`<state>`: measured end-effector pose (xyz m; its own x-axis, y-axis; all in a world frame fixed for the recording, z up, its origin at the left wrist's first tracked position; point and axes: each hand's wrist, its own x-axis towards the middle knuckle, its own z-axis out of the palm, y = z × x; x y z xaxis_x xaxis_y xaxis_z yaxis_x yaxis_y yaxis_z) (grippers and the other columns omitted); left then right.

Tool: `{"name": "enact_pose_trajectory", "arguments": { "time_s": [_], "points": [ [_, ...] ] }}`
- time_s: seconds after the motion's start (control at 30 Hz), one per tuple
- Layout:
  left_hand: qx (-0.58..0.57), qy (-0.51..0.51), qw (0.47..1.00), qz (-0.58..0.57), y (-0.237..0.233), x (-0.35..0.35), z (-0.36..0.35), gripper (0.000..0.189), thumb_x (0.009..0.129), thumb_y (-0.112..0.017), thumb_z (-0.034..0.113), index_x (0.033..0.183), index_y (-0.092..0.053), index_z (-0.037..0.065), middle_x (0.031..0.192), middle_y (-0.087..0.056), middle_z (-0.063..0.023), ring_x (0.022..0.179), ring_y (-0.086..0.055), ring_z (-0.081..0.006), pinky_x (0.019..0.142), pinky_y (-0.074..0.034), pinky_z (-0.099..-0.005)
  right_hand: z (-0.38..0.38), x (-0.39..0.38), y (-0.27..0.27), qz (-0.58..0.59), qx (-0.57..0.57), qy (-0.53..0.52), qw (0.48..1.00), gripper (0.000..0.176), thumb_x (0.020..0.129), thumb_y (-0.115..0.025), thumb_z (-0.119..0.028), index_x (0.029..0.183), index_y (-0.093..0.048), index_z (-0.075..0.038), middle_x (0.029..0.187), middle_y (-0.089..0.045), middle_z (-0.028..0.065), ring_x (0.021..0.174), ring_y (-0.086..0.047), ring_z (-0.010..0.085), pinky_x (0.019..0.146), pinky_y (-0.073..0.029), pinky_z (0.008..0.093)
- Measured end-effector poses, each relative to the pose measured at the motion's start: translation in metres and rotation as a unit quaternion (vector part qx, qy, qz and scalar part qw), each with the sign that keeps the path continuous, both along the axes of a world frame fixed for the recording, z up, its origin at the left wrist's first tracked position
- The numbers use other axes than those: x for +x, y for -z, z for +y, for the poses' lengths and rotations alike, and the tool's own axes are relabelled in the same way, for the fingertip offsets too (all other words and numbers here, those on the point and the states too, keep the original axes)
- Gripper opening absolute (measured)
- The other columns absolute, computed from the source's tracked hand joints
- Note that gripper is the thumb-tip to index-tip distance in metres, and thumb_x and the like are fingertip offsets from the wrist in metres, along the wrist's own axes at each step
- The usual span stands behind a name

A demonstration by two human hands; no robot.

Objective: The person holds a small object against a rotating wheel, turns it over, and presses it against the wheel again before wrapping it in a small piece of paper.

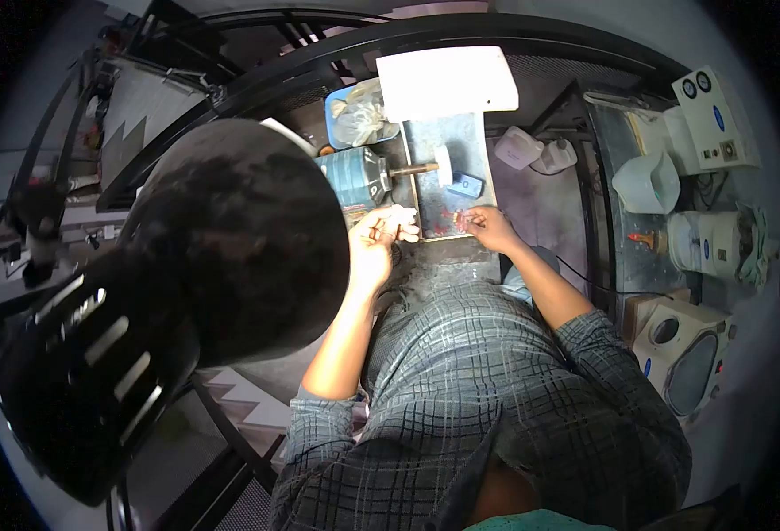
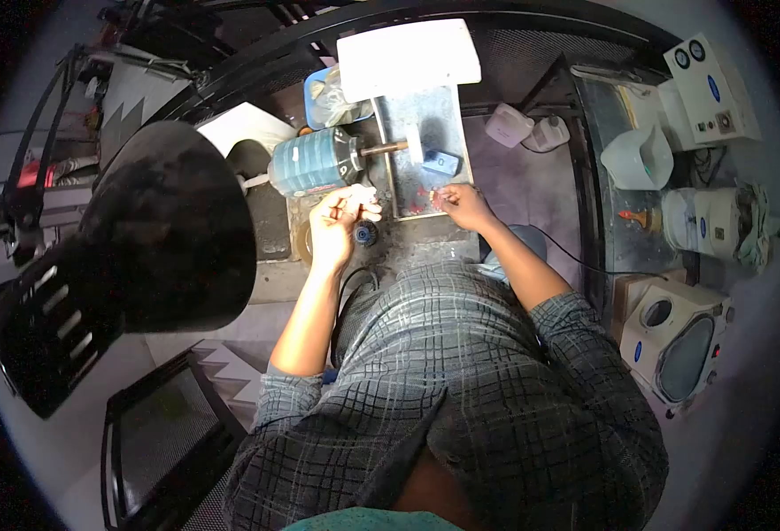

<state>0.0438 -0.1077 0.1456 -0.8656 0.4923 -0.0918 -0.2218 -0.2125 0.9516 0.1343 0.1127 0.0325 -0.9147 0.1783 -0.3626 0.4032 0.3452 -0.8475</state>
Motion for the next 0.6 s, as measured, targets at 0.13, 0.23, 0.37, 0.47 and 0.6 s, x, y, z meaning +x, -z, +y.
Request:
{"name": "enact_pose_trajectory", "arguments": {
  "time_s": [0.13,0.23,0.37,0.47,0.6],
  "points": [
    [0.070,-0.056,0.995,-0.043,-0.033,0.012,-0.011,0.015,0.085,-0.050,0.004,0.094,-0.055,-0.008,0.082,-0.061,-0.0160,0.068,-0.061,-0.0194,0.064,-0.051,-0.0291,-0.003,0.002,0.003,-0.003,-0.081,0.013,0.997,0.024,0.076,-0.057,-0.004,0.098,-0.057,0.004,0.083,-0.064,0.0104,0.075,-0.060,0.0131,0.065,-0.045,0.0241],
    [0.084,-0.049,0.995,-0.034,-0.053,0.016,-0.019,0.015,0.085,-0.050,0.004,0.093,-0.055,-0.007,0.081,-0.061,-0.0155,0.068,-0.061,-0.0188,0.063,-0.050,-0.0278,0.000,0.003,0.015,0.000,-0.040,0.007,0.999,0.023,0.075,-0.057,-0.003,0.097,-0.058,0.002,0.084,-0.064,0.0098,0.074,-0.060,0.0127,0.066,-0.046,0.0241],
    [0.064,-0.084,0.994,-0.023,-0.064,0.024,-0.028,0.016,0.085,-0.051,0.006,0.092,-0.055,-0.007,0.080,-0.061,-0.0153,0.066,-0.061,-0.0188,0.063,-0.050,-0.0279,0.002,0.007,0.019,0.024,0.002,0.009,1.000,0.021,0.075,-0.058,-0.004,0.095,-0.058,0.002,0.081,-0.064,0.0089,0.070,-0.059,0.0118,0.064,-0.046,0.0243],
    [0.068,-0.101,0.992,-0.017,-0.066,0.029,-0.033,0.018,0.085,-0.052,0.009,0.092,-0.055,-0.007,0.081,-0.061,-0.0155,0.067,-0.061,-0.0192,0.064,-0.051,-0.0285,-0.001,0.006,0.009,0.014,0.015,0.006,1.000,0.020,0.075,-0.059,-0.006,0.093,-0.059,0.002,0.077,-0.064,0.0081,0.067,-0.058,0.0114,0.063,-0.046,0.0246],
    [0.088,-0.080,0.992,-0.030,-0.063,0.032,-0.043,0.020,0.086,-0.052,0.012,0.093,-0.054,-0.006,0.082,-0.061,-0.0159,0.068,-0.061,-0.0196,0.064,-0.051,-0.0291,-0.006,-0.002,0.019,0.016,-0.066,0.016,0.998,0.019,0.077,-0.061,-0.012,0.091,-0.061,0.001,0.075,-0.063,0.0051,0.066,-0.057,0.0096,0.061,-0.045,0.0241]
  ]
}}
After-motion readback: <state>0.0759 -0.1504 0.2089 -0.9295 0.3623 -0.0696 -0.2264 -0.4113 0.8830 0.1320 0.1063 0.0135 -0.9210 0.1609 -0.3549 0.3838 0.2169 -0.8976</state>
